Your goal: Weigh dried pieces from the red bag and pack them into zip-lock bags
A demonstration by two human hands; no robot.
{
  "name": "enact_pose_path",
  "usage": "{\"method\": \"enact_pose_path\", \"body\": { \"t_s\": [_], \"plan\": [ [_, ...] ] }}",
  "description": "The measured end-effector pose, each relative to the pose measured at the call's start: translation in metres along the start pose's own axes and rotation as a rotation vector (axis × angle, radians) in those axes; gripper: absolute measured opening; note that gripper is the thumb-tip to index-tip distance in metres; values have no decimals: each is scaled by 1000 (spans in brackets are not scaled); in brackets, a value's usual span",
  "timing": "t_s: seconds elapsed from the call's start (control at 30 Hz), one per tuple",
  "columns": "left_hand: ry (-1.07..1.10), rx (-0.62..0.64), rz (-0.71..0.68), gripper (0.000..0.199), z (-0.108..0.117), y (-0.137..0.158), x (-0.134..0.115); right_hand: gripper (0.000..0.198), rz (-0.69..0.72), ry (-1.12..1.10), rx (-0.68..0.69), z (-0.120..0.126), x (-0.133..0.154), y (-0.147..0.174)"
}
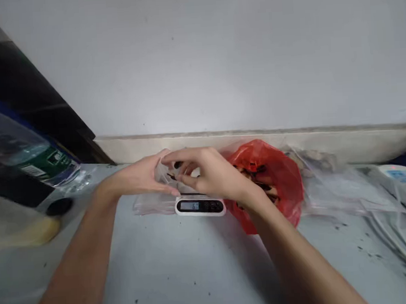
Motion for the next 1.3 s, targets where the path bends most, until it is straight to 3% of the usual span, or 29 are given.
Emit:
{"method": "enact_pose_path", "body": {
  "t_s": [0.2,0.33,0.4,0.47,0.57,0.73,0.87,0.97,1.07,1.13,1.23,1.3],
  "plan": [
    [69,-16,-49,70,0,-2,1,11,-35,-175,-52,11,-5,-1],
    [36,-71,-46,74,3,1,0,10,-186,121,-189,18,-15,0],
    [18,-108,-56,76,7,6,-3,14,-326,361,-69,15,-20,-1],
    [-17,-134,-48,77,11,11,-8,22,-434,530,152,7,-22,-1],
    [-104,-116,5,74,14,14,-8,34,-478,643,355,-6,-21,-3],
    [-268,8,177,85,8,4,8,32,-499,693,339,-12,-22,-5],
    [-304,60,207,82,0,-3,13,30,-494,688,301,-1,-24,-4],
    [-328,70,186,74,-3,-6,10,27,-430,557,180,7,-20,-3],
    [-299,52,135,81,-1,-5,4,22,-223,284,8,11,-9,-2],
    [-230,36,45,87,1,-1,-3,26,-97,189,-38,13,1,0],
    [-135,-5,-80,87,6,8,-13,40,22,278,-72,19,14,4],
    [-103,-34,-103,86,9,15,-17,37,73,395,-81,26,19,8]
  ]
}}
Point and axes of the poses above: each hand's wrist, its own y-axis away from the middle knuckle, its own z-axis out of the back of the hand, x = y × z, the point moved 2 cm from there along -y, towards the middle knuckle, and after that the axes turned 12 degrees about y, right-handed, at the moved point
